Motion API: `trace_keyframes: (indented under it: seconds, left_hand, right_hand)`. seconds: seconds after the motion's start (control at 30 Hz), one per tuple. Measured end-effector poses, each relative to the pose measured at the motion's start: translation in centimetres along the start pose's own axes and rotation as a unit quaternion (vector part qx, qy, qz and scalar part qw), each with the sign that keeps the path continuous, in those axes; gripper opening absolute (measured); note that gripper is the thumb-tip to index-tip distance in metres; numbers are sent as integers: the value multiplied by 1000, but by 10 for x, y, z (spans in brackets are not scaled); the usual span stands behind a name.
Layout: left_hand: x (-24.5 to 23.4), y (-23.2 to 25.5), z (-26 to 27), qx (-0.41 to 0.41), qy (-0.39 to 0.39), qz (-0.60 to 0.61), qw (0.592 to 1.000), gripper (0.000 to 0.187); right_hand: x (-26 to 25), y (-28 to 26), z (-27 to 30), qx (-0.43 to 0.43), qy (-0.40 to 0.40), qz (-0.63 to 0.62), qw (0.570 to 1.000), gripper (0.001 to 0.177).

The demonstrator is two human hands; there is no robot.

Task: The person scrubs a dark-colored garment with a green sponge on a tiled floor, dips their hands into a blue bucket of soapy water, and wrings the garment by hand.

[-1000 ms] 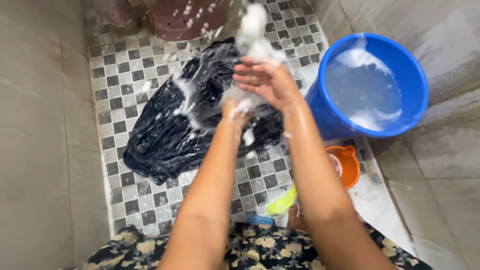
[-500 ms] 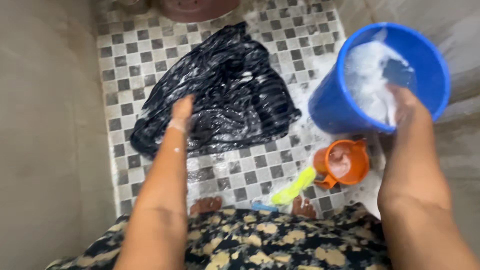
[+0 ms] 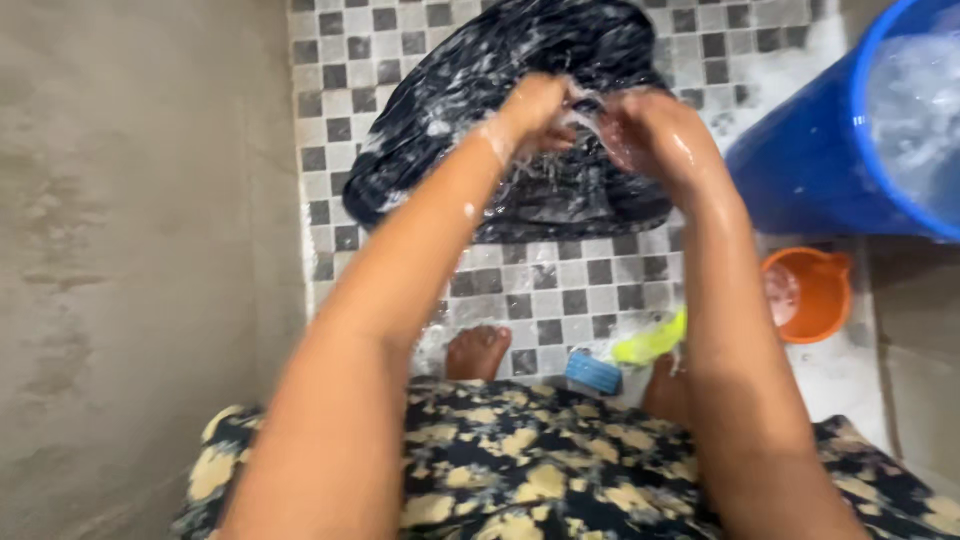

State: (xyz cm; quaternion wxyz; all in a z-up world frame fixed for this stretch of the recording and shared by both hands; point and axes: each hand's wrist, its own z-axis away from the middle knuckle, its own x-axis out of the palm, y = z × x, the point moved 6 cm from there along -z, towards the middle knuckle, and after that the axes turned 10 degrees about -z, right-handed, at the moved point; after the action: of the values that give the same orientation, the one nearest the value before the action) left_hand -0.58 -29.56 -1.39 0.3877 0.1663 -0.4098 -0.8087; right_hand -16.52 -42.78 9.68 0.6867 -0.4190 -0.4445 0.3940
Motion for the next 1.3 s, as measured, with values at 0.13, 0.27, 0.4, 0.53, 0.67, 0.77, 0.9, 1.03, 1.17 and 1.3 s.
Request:
trace_keyframes:
  seconds: [0.13, 0.27, 0.4, 0.53, 0.67, 0.77, 0.9, 1.03, 1.17, 1.3]
  left_hand:
    - [-90, 25, 62, 204, 136, -466, 850, 32]
    - [-181, -73, 107, 190, 105, -545, 810, 29]
    - [-234, -224, 105, 11, 204, -507, 837, 30]
    - [-228, -311, 123, -35, 361, -395, 844, 35]
    - [-199, -314, 133, 64, 446, -242, 860, 42]
    - [-200, -312, 153, 91, 442, -117, 885, 42]
    - [-204, -309, 196, -77, 455, -349, 816, 41]
    - [-215, -301, 208, -71, 431, -375, 818, 36]
    - [-220, -299, 205, -34, 435, -374, 819, 37]
    - [-222, -307, 208, -52, 430, -353, 829, 38]
  right_hand:
    - [-154, 162, 82, 320, 183, 568, 736, 63]
    - [-201, 287, 196, 350, 237, 532, 734, 80]
    - [-177, 293, 205, 210, 284, 584, 731, 78]
    - [-125, 238, 166, 22, 322, 505, 800, 82]
    - [20, 269, 59, -83, 168, 318, 929, 53]
    - [186, 296, 8, -303, 98, 535, 782, 41]
    - [259, 371, 15, -110, -112, 587, 795, 38]
    - [97, 389, -31, -59, -63, 716, 693, 36]
    - [-127, 243, -59, 21, 133, 664, 736, 32]
    - [-118, 200, -60, -19, 312, 540, 782, 39]
